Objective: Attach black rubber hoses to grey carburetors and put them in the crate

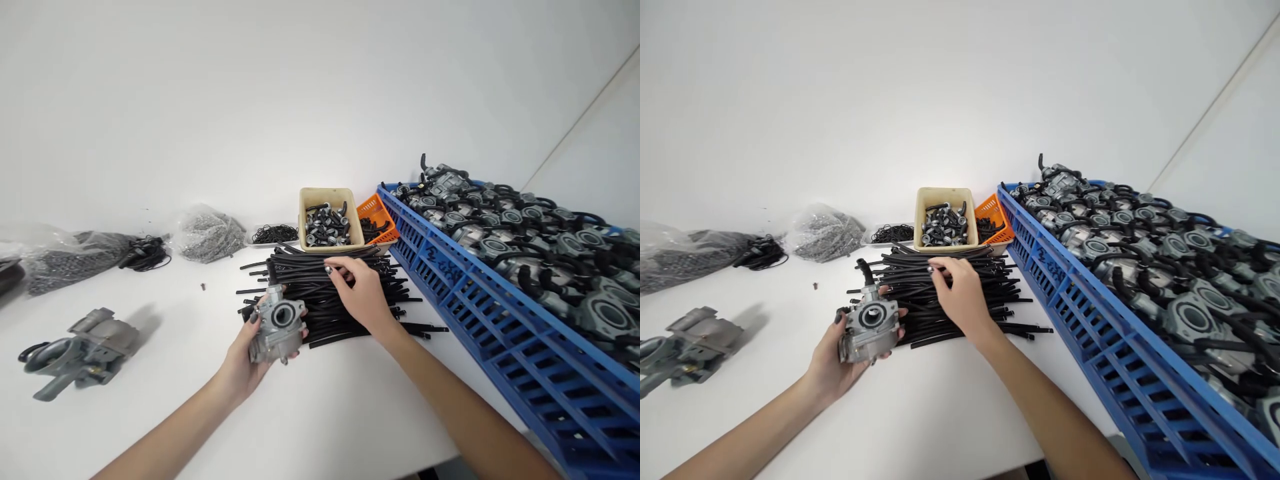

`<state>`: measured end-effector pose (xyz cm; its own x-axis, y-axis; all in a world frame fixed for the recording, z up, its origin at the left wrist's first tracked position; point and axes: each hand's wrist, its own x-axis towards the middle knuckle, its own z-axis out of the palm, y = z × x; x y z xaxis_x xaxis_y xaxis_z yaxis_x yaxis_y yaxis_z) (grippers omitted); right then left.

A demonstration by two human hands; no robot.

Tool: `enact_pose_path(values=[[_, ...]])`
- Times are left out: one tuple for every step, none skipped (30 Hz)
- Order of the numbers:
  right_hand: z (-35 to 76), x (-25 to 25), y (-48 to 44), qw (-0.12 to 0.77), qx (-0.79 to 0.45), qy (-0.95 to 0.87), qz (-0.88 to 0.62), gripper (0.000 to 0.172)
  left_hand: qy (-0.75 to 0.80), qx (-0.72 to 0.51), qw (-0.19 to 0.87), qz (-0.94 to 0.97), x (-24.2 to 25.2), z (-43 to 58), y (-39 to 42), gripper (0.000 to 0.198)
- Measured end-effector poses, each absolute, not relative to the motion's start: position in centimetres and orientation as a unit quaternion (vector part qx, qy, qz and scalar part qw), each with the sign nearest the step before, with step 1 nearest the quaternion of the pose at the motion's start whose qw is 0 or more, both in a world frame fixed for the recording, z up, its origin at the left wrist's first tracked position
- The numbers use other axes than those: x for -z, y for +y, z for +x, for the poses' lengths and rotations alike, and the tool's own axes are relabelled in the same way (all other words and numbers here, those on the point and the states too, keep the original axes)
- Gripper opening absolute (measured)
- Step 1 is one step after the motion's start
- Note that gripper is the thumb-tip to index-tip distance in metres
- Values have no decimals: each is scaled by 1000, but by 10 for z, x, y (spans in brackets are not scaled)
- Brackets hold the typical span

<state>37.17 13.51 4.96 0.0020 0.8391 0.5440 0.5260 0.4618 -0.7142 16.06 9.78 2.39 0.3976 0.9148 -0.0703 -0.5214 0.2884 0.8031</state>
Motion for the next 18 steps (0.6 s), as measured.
enact_pose_path(values=[[377,-48,139,471,-83,-695,-537,22,279,-490,752,342,-28,161,99,76],[382,-46,142,431,-28,-700,-569,22,285,-500,750,325,-31,162,101,74],[386,-44,144,393,10,-704,-592,21,293,-506,749,311,-33,162,102,71],[389,-42,146,361,35,-706,-608,20,302,-512,747,298,-35,162,102,68],[392,-40,147,338,50,-707,-619,18,311,-516,743,291,-36,163,102,65],[393,-39,148,324,61,-705,-627,16,319,-521,738,288,-37,163,103,62],[394,-39,148,317,68,-704,-632,14,324,-525,732,289,-38,164,102,59],[395,-39,148,314,71,-703,-634,12,326,-528,728,292,-38,164,102,57],[395,-39,149,316,71,-704,-632,10,325,-530,726,294,-38,164,102,55],[396,-39,149,319,65,-708,-627,8,322,-532,725,296,-38,165,101,53],[396,-39,149,323,57,-713,-620,7,320,-532,726,295,-38,165,101,51],[396,-38,150,328,46,-718,-613,8,317,-533,728,293,-38,165,101,50],[396,-37,151,331,37,-722,-606,9,316,-533,729,290,-38,164,101,49],[395,-36,151,335,30,-725,-602,10,317,-534,729,287,-38,164,101,48],[395,-36,151,338,25,-725,-599,12,318,-534,730,285,-38,164,101,47],[395,-36,152,345,24,-724,-597,13,319,-534,729,284,-38,164,101,45],[394,-37,152,357,25,-719,-596,15,319,-535,728,285,-38,163,102,44],[394,-39,151,379,27,-709,-594,17,318,-537,727,286,-38,163,102,42]])
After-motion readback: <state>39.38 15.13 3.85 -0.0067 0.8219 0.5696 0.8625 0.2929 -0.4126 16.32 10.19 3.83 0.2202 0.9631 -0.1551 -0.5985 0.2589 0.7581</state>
